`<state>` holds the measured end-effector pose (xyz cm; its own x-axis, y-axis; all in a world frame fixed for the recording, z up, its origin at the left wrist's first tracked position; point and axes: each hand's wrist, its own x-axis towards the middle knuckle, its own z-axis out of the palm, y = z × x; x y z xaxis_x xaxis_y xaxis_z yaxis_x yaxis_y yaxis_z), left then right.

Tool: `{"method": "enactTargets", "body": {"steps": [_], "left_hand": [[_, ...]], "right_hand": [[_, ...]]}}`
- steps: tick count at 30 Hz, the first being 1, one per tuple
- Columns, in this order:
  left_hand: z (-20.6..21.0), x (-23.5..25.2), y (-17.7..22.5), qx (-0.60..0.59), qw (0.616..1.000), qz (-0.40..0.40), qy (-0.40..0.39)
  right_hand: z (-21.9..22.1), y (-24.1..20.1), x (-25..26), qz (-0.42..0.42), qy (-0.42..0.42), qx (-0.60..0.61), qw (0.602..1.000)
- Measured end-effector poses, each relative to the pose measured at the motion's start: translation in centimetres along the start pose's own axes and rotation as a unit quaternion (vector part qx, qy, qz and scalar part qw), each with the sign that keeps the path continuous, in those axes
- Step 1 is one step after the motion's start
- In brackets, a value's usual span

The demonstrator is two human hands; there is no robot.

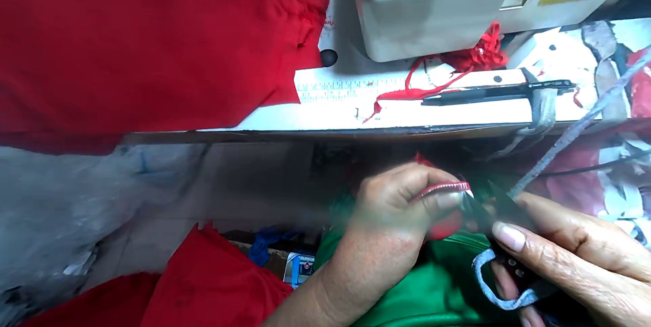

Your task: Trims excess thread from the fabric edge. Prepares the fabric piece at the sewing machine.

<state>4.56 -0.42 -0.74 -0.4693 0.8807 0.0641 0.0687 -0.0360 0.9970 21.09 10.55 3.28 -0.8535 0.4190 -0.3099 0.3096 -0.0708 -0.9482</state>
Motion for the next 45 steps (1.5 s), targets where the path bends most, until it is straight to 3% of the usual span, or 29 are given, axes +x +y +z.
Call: {"method": "enactTargets", "body": {"steps": [4,16,25,28,34,39,45], "left_hand": [[0.0,-0.1,0.1,-0.022,0.999,-0.025,-0.002],[0.0,-0.1,0.0,-0.003,1.000,0.003,0.004],[-0.1,-0.2,0.2,0.048,0.997,0.068,0.009],[-0.1,-0.3,0.3,0.043,0.998,0.047,0.012],[0.1,-0.3,0.6,-0.093,0.993,-0.067,0.014],[0.2,-0.3,0.7,-0.085,0.995,-0.049,0.022],[0.2,-0.3,1.0,-0.078,0.996,-0.032,0.025]], "right_hand": [[0.0,-0.2,0.0,0.005,-0.002,0.000,1.000],[0.0,-0.1,0.2,0.008,-0.017,0.042,0.999],[0.2,-0.3,0.2,-0.004,-0.020,0.036,0.999],[0.6,-0.1,0.0,-0.034,0.007,-0.019,0.999],[1.6,0.5,0.0,-0.118,0.079,-0.180,0.973],[1.7,0.9,0.0,-0.146,0.099,-0.210,0.962],[2.1,1.7,-0.2,-0.204,0.131,-0.157,0.957]]}}
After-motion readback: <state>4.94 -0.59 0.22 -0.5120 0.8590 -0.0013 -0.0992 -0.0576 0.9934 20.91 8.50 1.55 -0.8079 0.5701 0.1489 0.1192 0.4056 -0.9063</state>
